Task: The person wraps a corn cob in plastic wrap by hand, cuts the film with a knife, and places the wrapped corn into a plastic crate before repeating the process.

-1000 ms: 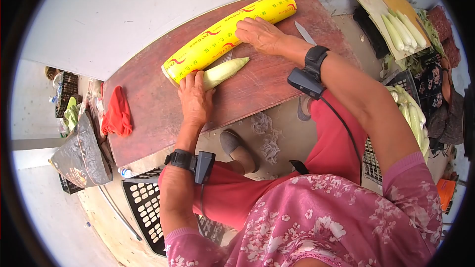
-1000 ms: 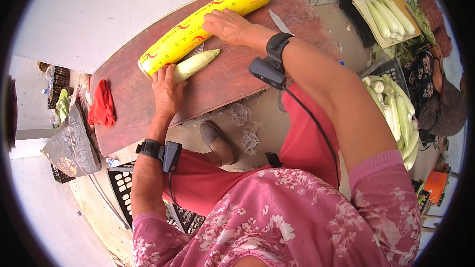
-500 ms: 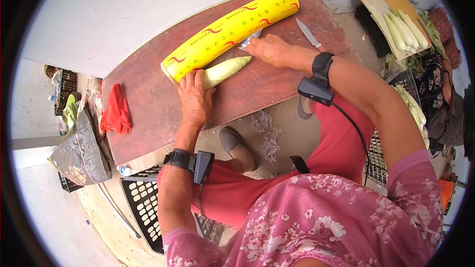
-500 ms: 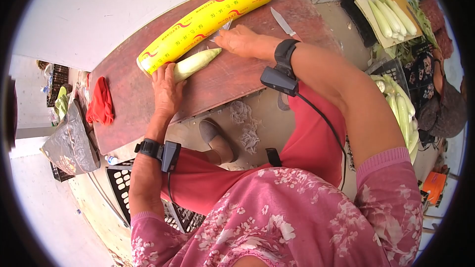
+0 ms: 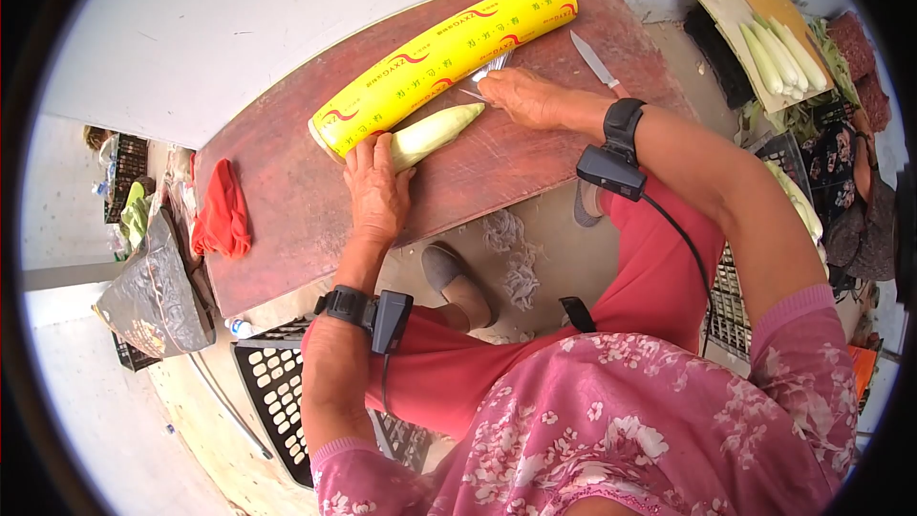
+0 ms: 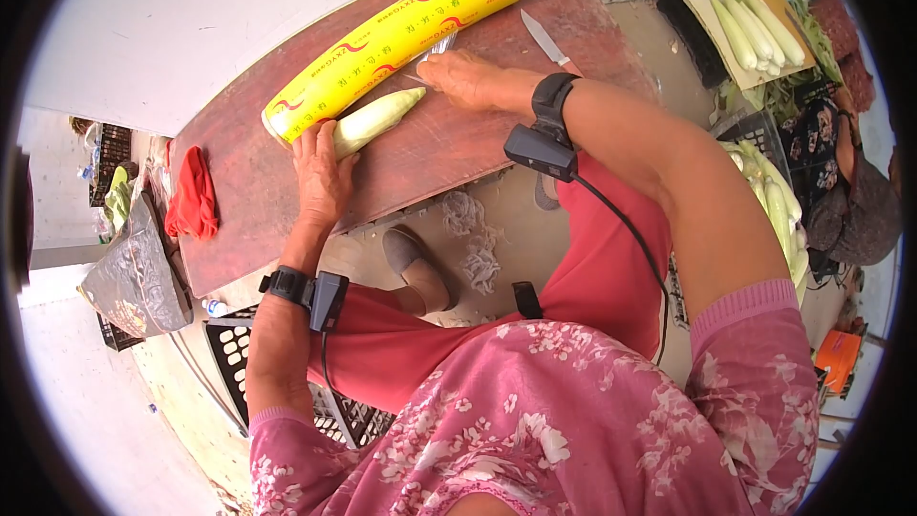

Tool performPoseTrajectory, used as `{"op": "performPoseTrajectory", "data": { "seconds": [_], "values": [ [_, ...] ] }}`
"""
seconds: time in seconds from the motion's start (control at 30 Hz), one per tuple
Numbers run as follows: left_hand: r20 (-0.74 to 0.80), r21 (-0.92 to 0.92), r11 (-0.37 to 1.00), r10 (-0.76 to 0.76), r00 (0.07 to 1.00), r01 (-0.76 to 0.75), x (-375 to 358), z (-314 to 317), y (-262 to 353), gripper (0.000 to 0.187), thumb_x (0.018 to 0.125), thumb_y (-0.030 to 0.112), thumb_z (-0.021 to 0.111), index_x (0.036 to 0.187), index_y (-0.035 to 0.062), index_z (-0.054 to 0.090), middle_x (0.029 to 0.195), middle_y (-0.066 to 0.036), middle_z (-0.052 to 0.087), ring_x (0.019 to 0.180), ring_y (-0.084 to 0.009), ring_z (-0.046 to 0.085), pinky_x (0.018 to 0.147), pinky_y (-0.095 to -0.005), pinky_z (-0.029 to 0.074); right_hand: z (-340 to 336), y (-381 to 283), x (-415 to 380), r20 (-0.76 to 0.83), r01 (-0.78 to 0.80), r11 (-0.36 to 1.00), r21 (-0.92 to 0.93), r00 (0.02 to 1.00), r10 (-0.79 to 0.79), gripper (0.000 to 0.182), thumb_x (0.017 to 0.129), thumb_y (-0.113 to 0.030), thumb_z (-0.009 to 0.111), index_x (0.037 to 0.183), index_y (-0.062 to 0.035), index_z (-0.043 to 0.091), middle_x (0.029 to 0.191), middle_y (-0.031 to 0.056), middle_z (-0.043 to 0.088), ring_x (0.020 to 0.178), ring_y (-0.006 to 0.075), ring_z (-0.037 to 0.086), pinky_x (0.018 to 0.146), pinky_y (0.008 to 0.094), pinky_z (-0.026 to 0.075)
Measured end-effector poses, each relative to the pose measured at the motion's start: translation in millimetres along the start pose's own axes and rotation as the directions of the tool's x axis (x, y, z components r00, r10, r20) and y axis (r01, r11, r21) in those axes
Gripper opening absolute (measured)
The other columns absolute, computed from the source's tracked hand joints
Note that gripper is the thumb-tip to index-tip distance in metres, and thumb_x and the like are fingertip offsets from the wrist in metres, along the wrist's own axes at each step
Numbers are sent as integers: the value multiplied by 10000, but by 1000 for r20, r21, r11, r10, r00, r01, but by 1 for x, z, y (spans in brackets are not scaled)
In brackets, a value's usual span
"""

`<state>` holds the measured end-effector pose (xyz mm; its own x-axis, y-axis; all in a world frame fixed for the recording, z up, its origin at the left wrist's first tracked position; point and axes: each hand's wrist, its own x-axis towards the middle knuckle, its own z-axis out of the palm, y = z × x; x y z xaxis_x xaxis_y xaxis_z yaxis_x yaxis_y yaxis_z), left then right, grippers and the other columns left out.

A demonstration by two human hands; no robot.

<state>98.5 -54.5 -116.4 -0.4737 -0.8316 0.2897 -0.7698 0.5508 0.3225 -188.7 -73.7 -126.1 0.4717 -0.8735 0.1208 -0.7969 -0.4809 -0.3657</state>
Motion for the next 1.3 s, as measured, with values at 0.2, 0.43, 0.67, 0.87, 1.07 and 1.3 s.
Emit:
{"op": "performPoseTrajectory", "data": {
  "seconds": [0.2,0.43,0.67,0.87,1.07,1.3],
  "values": [
    [-19,26,1000,11,1000,-10,2,1,4,564,727,72,705,1241,7,483,1230,-149,488,1152,-352,430,943,-458,372,7,0,0,-36,-15,997,-77,999,12,146,813,1,471,947,11,413,852,231,575,847,440,572,721,495,446],
    [-12,31,999,40,999,-40,4,-3,3,543,711,81,720,1206,14,508,1212,-145,523,1118,-343,467,922,-443,391,8,-3,1,-80,63,987,-149,994,-76,156,832,-23,466,984,6,446,890,224,578,855,435,570,730,496,452],
    [11,-13,998,55,998,-55,11,-13,1,490,693,86,736,1136,10,541,1116,-146,580,1053,-349,516,868,-429,439,-6,-21,5,36,-103,990,-101,994,107,71,847,-39,495,907,-24,531,932,200,564,899,417,561,750,495,445],
    [16,-10,994,107,994,-107,17,-12,-7,463,695,108,739,1115,17,564,1094,-139,599,1029,-343,536,867,-427,449,-7,-21,6,8,-109,972,-209,994,113,99,832,-22,498,917,-28,548,931,192,572,890,403,579,743,486,468],
    [44,16,994,105,993,-106,20,-12,-14,443,730,165,723,1132,52,577,1109,-107,612,1047,-314,537,863,-425,442,-38,-34,12,265,-238,888,-393,896,357,183,815,-61,560,992,-21,544,976,184,571,918,381,589,763,482,479],
    [102,47,996,74,992,-79,22,-15,-14,428,763,189,700,1156,74,574,1138,-77,605,1066,-291,519,873,-427,419,-16,-55,15,-51,97,982,-163,993,-107,392,768,-262,705,1043,-77,496,1066,120,528,1075,291,515,849,465,419]
  ]
}}
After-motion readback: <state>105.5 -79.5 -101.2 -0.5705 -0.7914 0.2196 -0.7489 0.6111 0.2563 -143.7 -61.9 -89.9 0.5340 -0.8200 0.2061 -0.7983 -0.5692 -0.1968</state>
